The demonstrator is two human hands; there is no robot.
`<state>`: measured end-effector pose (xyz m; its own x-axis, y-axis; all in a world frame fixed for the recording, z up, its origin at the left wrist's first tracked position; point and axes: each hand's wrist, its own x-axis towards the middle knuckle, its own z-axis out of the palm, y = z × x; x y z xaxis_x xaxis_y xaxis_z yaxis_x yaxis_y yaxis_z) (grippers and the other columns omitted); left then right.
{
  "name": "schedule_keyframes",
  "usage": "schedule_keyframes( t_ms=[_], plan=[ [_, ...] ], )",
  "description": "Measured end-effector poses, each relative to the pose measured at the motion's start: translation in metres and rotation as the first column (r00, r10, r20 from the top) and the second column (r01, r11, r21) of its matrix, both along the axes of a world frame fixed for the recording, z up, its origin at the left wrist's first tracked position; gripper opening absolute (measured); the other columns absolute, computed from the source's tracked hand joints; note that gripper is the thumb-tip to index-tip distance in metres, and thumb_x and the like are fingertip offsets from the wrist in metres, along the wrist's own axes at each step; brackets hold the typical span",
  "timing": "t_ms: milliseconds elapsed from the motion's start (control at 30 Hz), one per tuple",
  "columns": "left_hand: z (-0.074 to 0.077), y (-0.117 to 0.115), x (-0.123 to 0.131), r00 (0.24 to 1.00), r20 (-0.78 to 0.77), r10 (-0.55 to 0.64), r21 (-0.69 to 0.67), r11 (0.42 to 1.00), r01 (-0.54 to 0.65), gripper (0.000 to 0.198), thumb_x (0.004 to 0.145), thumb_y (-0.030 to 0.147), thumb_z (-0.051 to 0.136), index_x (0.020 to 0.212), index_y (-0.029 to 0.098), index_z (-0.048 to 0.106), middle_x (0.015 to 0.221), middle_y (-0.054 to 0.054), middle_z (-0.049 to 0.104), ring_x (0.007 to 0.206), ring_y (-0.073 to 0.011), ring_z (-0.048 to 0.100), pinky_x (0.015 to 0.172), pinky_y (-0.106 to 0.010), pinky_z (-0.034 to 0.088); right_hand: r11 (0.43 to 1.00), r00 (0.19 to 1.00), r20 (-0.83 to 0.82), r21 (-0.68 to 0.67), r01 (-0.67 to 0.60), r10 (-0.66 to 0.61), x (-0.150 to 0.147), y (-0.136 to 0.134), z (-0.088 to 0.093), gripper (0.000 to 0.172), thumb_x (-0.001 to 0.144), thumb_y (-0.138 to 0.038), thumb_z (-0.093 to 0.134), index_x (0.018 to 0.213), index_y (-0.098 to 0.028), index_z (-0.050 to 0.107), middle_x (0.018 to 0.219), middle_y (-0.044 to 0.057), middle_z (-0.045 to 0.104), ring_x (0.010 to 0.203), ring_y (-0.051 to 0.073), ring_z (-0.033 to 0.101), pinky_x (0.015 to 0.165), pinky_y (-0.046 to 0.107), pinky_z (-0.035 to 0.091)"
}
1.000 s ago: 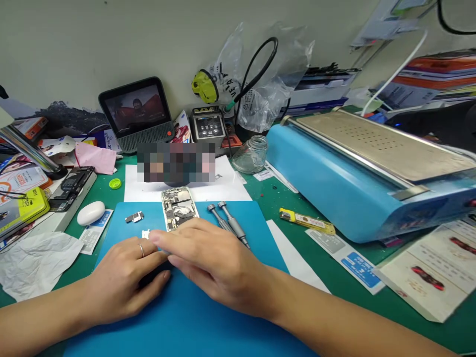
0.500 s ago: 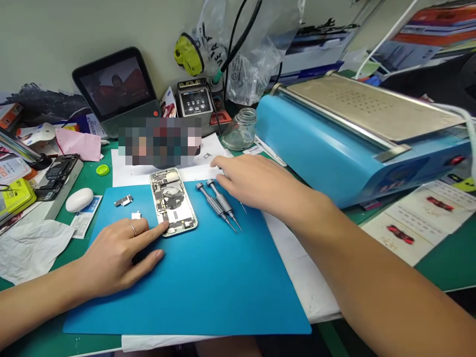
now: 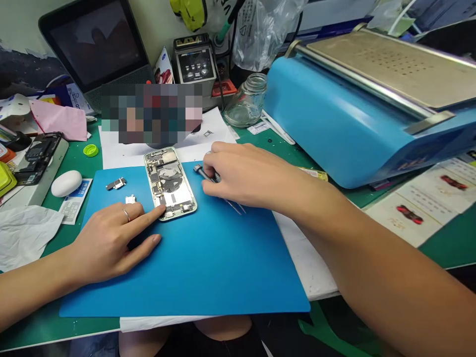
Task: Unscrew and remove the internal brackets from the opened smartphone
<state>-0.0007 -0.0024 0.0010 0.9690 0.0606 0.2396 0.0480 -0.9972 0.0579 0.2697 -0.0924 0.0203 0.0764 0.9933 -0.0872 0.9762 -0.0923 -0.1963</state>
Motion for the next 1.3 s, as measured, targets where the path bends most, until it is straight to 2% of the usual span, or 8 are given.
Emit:
schedule_keyframes(
  t_ms=[167,300,433,767,967,1100,1200,1300],
  plan=[
    [0.000,-0.003,0.000,0.997,0.064,-0.047,0.061,0.997,0.043,0.037,0.105,0.031,0.047,0.124,0.006,0.067,0.082,-0.004,0.066,0.064,-0.0177,0.058,0.058,-0.034,0.045,0.979,0.951,-0.296,0.147,0.141,-0.092,-0.004,-0.002,0.010,0.025,0.089,-0.029,0.060,0.067,-0.020,0.054,0.058,0.000,0.058,0.047,0.011,0.049,0.045,0.027,0.034],
    [0.001,-0.006,0.000,0.966,0.172,-0.193,0.074,0.980,0.182,0.025,0.101,0.024,0.055,0.107,0.006,0.072,0.071,-0.001,0.062,0.058,-0.0144,0.056,0.051,-0.033,0.040,0.843,0.694,-0.690,0.485,0.232,0.206,-0.017,-0.005,0.008,0.017,0.094,-0.031,0.064,0.082,-0.020,0.060,0.068,-0.001,0.068,0.048,0.012,0.061,0.041,0.025,0.048],
    [0.004,-0.008,-0.001,0.888,0.216,-0.407,0.055,0.913,0.405,0.020,0.097,0.022,0.062,0.094,0.008,0.075,0.062,0.003,0.056,0.052,-0.0107,0.051,0.045,-0.030,0.036,0.736,0.509,-0.751,0.610,0.294,0.420,-0.043,-0.007,-0.006,0.008,0.094,-0.022,0.067,0.096,-0.020,0.060,0.083,0.001,0.076,0.072,0.014,0.075,0.062,0.026,0.065],
    [0.001,-0.010,-0.002,0.843,0.240,-0.481,0.019,0.871,0.491,0.025,0.095,0.021,0.063,0.077,0.012,0.077,0.062,0.002,0.057,0.049,-0.0092,0.049,0.042,-0.030,0.036,0.666,0.651,-0.574,0.733,0.137,0.497,-0.074,-0.015,-0.023,0.046,0.087,-0.007,0.068,0.125,-0.033,0.063,0.093,0.000,0.076,0.086,0.019,0.079,0.068,0.028,0.066],
    [0.000,-0.009,-0.001,0.890,0.269,-0.368,-0.018,0.922,0.386,0.024,0.096,0.023,0.060,0.079,0.012,0.075,0.059,0.003,0.056,0.049,-0.0108,0.048,0.044,-0.033,0.033,0.734,0.740,-0.537,0.674,0.088,0.404,-0.069,-0.016,-0.032,0.032,0.088,-0.015,0.071,0.116,-0.031,0.065,0.099,-0.002,0.079,0.087,0.017,0.079,0.070,0.027,0.065],
    [0.002,-0.006,0.000,0.938,0.346,0.000,-0.261,0.961,0.096,0.022,0.095,0.017,0.056,0.079,0.013,0.070,0.058,0.003,0.052,0.050,-0.0101,0.045,0.049,-0.029,0.033,0.694,0.739,-0.530,0.710,0.119,0.415,-0.072,-0.016,-0.031,0.036,0.088,-0.013,0.070,0.119,-0.032,0.065,0.100,-0.001,0.078,0.091,0.017,0.078,0.072,0.027,0.065],
    [0.001,-0.002,0.001,0.917,0.314,0.246,-0.462,0.883,-0.079,0.010,0.093,0.018,0.061,0.088,0.012,0.068,0.067,0.003,0.055,0.060,-0.0092,0.052,0.060,-0.024,0.040,0.646,0.651,-0.619,0.721,0.250,0.439,-0.075,-0.015,-0.026,0.041,0.092,-0.010,0.064,0.123,-0.036,0.064,0.098,-0.002,0.076,0.090,0.017,0.078,0.073,0.030,0.065],
    [-0.002,0.000,0.002,0.924,0.266,0.273,-0.465,0.876,-0.125,0.021,0.093,0.027,0.068,0.107,0.011,0.069,0.078,0.000,0.060,0.070,-0.0123,0.058,0.068,-0.026,0.045,0.677,0.475,-0.752,0.641,0.361,0.458,-0.076,-0.012,-0.022,0.034,0.097,-0.013,0.059,0.122,-0.036,0.063,0.096,-0.002,0.075,0.085,0.018,0.078,0.071,0.034,0.067]
  ],
)
